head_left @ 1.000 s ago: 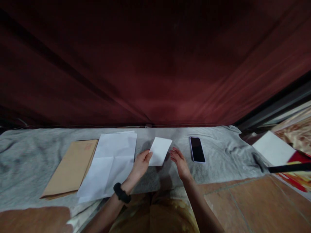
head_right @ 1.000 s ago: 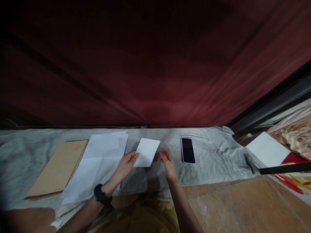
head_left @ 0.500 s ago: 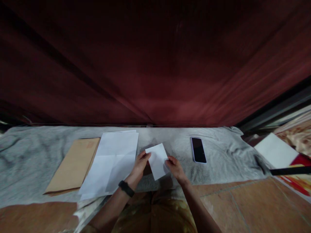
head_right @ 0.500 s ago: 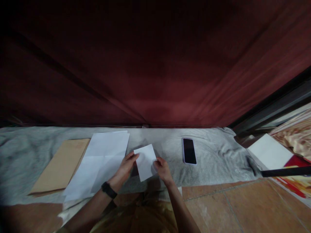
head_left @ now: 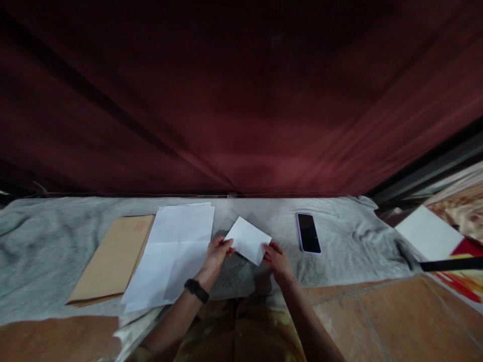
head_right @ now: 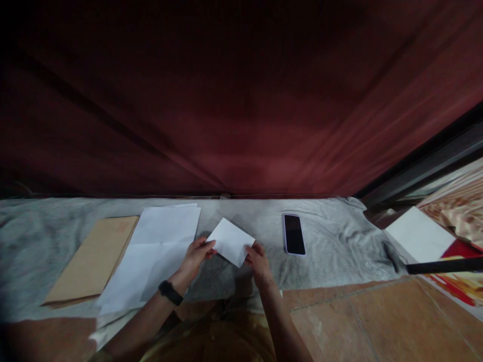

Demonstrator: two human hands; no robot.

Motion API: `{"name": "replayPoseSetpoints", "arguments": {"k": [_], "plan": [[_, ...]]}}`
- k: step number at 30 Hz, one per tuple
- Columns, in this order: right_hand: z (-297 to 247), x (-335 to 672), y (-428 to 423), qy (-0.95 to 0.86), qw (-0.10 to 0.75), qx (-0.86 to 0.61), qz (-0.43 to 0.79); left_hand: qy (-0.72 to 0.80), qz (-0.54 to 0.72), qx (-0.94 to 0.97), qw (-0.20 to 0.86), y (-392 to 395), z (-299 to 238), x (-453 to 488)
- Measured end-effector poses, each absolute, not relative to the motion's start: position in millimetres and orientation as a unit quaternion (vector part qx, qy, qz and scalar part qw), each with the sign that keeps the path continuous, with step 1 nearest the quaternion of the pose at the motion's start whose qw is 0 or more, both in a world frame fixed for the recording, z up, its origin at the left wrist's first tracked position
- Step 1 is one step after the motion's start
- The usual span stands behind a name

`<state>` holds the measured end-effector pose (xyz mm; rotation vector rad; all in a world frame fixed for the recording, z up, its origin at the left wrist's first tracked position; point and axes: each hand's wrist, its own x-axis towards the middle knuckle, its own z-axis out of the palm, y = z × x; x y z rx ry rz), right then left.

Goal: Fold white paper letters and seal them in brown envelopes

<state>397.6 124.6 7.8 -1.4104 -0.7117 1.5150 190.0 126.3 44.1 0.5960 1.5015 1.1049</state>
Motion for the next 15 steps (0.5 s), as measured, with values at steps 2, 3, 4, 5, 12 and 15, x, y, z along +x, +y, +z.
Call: {"name": "replayPoseSetpoints", "arguments": {"k": [2, 3, 4, 5, 12, 15], "plan": [[6.3, 394.9, 121.5, -0.283, 0.448, -0.587, 0.612, 0.636, 0.467, 0.251, 0.561, 125.8, 42.6, 191.4], [6.0, 393.6, 120.8, -0.288, 0.444, -0.593, 0.607, 0.636, 0.466, 0.251, 0.562, 125.6, 41.9, 191.8], [6.1, 392.6, 120.5, -0.297, 0.440, -0.599, 0.599, 0.636, 0.465, 0.252, 0.562, 125.5, 41.1, 192.1], [6.5, 391.7, 120.6, -0.309, 0.437, -0.603, 0.591, 0.637, 0.464, 0.254, 0.561, 125.5, 40.2, 192.2], [14.6, 392.7, 116.9, -0.316, 0.409, -0.608, 0.603, 0.644, 0.457, 0.280, 0.546, 128.3, 35.5, 187.1], [20.4, 400.5, 112.4, -0.297, 0.400, -0.586, 0.638, 0.638, 0.436, 0.300, 0.559, 132.1, 37.4, 178.2]]}}
